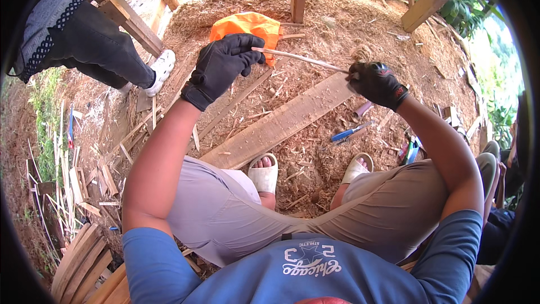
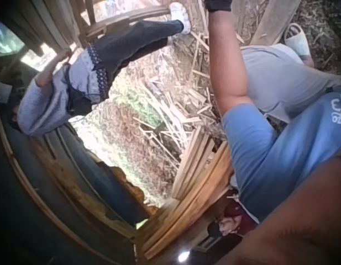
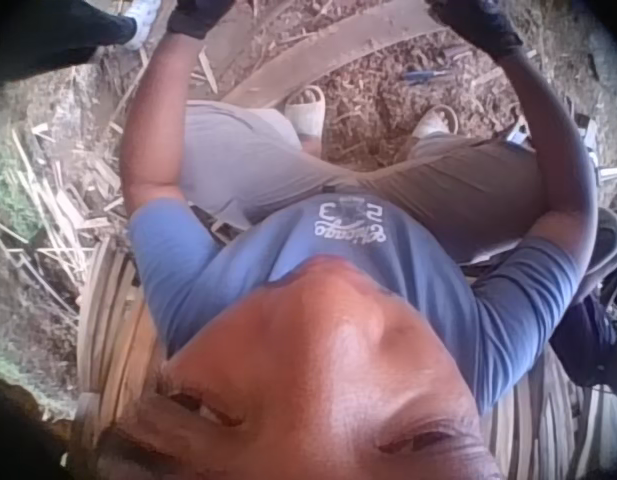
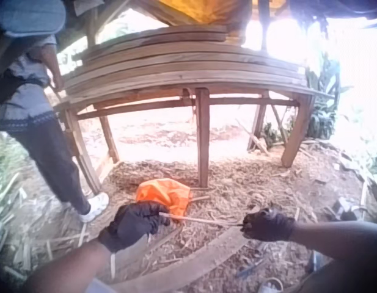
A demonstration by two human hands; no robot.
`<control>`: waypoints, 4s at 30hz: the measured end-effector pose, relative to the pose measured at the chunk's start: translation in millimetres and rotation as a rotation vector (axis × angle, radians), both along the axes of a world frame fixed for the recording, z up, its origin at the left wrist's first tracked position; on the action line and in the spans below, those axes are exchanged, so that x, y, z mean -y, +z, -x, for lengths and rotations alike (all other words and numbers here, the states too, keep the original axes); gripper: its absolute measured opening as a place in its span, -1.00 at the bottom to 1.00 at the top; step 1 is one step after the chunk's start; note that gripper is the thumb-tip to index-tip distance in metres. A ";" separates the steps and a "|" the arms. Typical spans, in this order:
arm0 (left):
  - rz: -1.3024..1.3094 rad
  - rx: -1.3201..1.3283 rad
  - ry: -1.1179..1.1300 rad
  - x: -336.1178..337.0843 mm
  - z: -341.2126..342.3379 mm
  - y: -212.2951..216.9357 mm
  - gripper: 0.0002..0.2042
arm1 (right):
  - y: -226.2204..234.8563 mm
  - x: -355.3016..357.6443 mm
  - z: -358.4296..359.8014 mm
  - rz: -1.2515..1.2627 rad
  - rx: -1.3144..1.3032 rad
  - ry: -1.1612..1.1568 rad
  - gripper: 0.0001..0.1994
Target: The person sits on the ground and uses a knife to sharpen a thin wooden stick. They hold the stick with one hand and the knife with the other, repeatedly scraping the blade along the wood to create a pointed tip. The person occasionally pauses to inspect the stick before continuing the sharpening process.
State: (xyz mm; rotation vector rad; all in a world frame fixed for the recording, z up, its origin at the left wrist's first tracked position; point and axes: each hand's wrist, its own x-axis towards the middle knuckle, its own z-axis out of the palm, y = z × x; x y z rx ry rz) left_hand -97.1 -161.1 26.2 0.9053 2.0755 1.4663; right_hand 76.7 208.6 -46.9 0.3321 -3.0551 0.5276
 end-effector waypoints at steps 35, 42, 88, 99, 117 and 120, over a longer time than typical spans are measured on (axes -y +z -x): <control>-0.063 0.229 -0.063 -59.5 -34.4 -37.0 -0.72 | 24.6 67.2 9.5 0.771 0.723 -0.168 -0.61; -0.086 0.310 -0.075 -51.9 -29.1 -38.2 -0.69 | 15.5 50.8 3.7 0.727 0.669 -0.308 -0.61; -0.066 0.231 -0.020 -50.6 -8.8 -67.2 -0.74 | 36.7 108.3 -5.8 -0.274 -0.126 0.150 -0.06; 0.146 -0.031 -0.104 -56.8 -27.0 -42.8 -0.72 | 60.5 147.7 -10.9 -0.107 -0.231 0.602 0.12; 0.284 -0.899 -0.194 -54.8 -18.6 -71.3 -0.72 | 57.6 149.7 -8.9 -0.144 -0.243 0.635 -0.01; 0.330 -0.243 -0.174 -59.5 -28.3 -49.1 -0.73 | 59.9 138.6 -2.6 -0.098 -0.312 0.575 -0.24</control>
